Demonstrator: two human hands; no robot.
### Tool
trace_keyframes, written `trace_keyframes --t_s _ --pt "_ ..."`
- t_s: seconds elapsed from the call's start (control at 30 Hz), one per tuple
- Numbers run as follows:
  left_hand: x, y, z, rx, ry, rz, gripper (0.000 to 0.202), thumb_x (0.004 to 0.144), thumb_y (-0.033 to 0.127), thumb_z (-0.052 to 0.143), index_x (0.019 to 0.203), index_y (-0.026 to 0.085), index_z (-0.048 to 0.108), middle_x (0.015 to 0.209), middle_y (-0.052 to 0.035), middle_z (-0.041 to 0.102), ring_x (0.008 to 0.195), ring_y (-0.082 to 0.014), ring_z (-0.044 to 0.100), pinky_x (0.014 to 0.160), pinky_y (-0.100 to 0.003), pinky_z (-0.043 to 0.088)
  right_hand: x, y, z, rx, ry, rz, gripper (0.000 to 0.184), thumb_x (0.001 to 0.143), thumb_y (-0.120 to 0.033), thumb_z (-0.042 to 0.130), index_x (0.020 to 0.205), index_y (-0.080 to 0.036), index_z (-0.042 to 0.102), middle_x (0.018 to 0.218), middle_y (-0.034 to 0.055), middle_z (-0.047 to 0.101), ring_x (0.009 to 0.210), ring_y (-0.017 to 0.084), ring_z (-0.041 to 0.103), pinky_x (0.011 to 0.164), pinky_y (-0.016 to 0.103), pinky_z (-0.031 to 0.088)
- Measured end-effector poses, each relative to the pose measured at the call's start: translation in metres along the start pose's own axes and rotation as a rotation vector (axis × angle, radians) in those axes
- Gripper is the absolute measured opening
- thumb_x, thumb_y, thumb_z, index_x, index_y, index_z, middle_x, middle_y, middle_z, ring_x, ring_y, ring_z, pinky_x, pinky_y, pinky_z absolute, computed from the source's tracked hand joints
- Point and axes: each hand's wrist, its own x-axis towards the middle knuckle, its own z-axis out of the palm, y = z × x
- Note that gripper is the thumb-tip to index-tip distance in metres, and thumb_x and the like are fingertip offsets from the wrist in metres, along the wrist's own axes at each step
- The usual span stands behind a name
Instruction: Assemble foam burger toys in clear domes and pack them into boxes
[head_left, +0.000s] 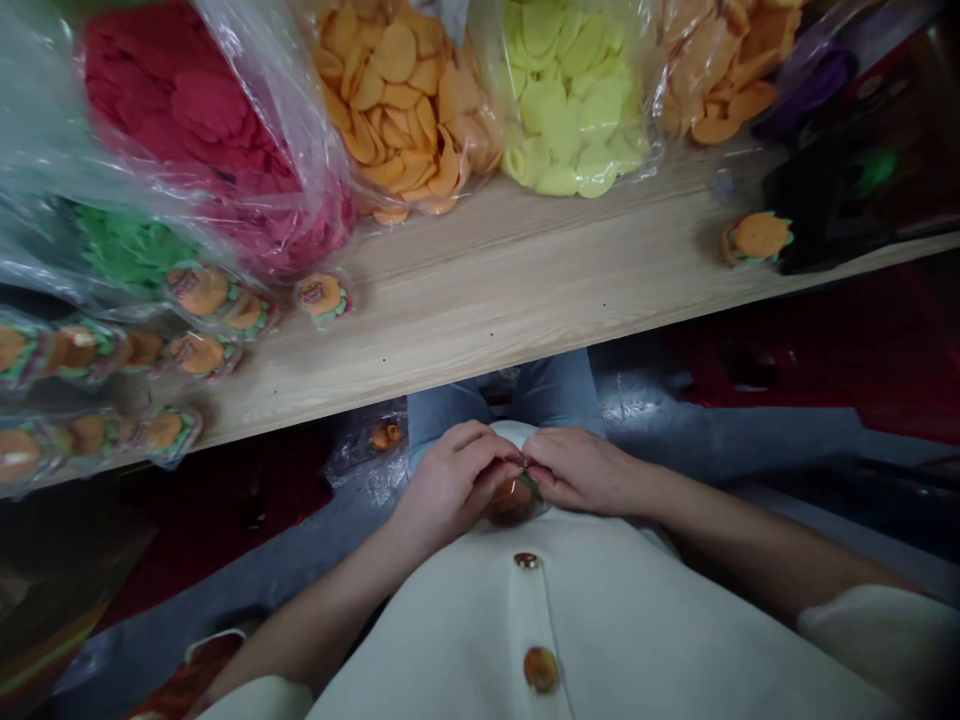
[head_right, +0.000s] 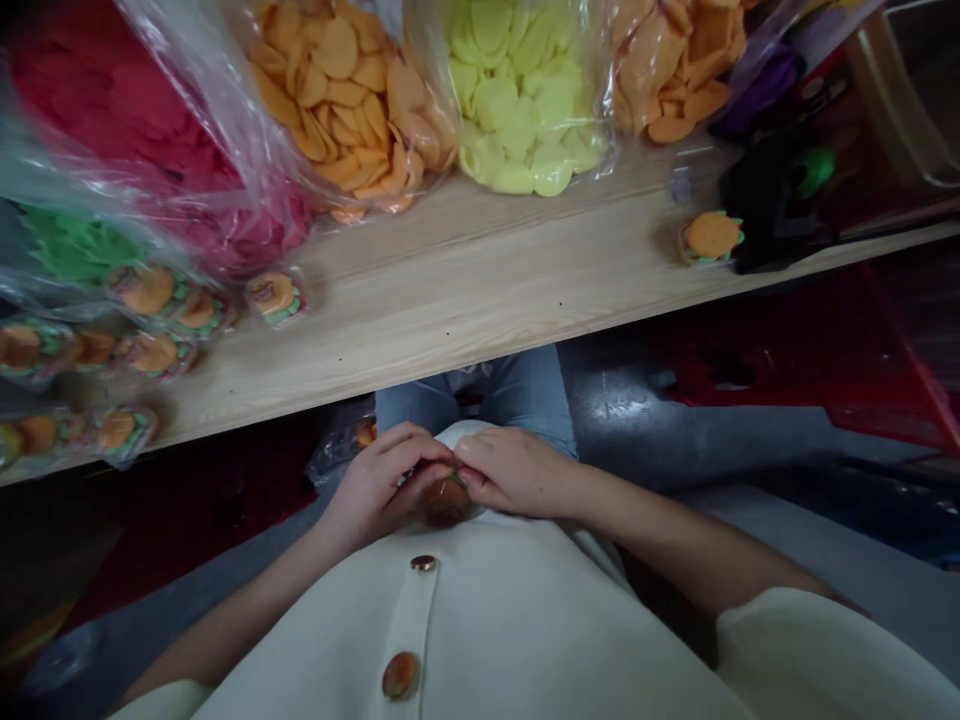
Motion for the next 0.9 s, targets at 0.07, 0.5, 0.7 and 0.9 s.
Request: trace_keyframes --t_s 0.07,0.5,0.7,0.9 --pt "-0.001 -0.003 0.002 -0.023 0.010 -0.011 0.014 0.085 0.025 0.050 0.092 0.021 0.061 0.087 -0.0040 0.060 0.083 -0.0134 0.055 0.077 -0.027 0.045 0.000 0.002 0.003 0.074 0.003 0.000 0.010 0.084 -0.021 0.039 0.075 -0.019 0.043 0.068 -0.0002 0.047 0.062 0.012 0.042 0.057 0.025 0.030" --pt "0.002 -0.011 -0.014 -0.180 -0.138 -0.160 0.023 0.089 0.029 0.040 0.100 0.022 0.059 0.092 -0.0030 0.059 0.088 -0.0140 0.053 0.081 -0.028 0.041 0.005 0.021 0.006 0.765 -0.080 0.095 0.005 0.077 -0.021 0.049 0.076 -0.016 0.048 0.071 -0.0030 0.045 0.064 0.009 0.040 0.058 0.020 0.035" --pt "0.009 -0.007 -0.037 -0.065 -0.266 -0.184 0.043 0.065 0.040 0.070 0.105 0.028 0.059 0.093 -0.0015 0.053 0.083 -0.0154 0.051 0.073 -0.028 0.042 0.021 0.021 -0.001 0.796 -0.026 0.164 0.014 0.074 -0.028 0.058 0.077 -0.017 0.050 0.069 -0.0035 0.049 0.062 0.009 0.044 0.057 0.021 0.037" --pt "0.002 -0.037 -0.021 -0.345 -0.112 -0.305 0.033 0.069 0.032 0.067 0.098 0.021 0.056 0.097 -0.0030 0.055 0.089 -0.0163 0.052 0.080 -0.031 0.042 0.038 0.021 0.013 0.764 -0.052 0.273 0.027 0.083 -0.044 0.046 0.075 -0.018 0.045 0.066 -0.0034 0.047 0.060 0.010 0.046 0.055 0.023 0.038"
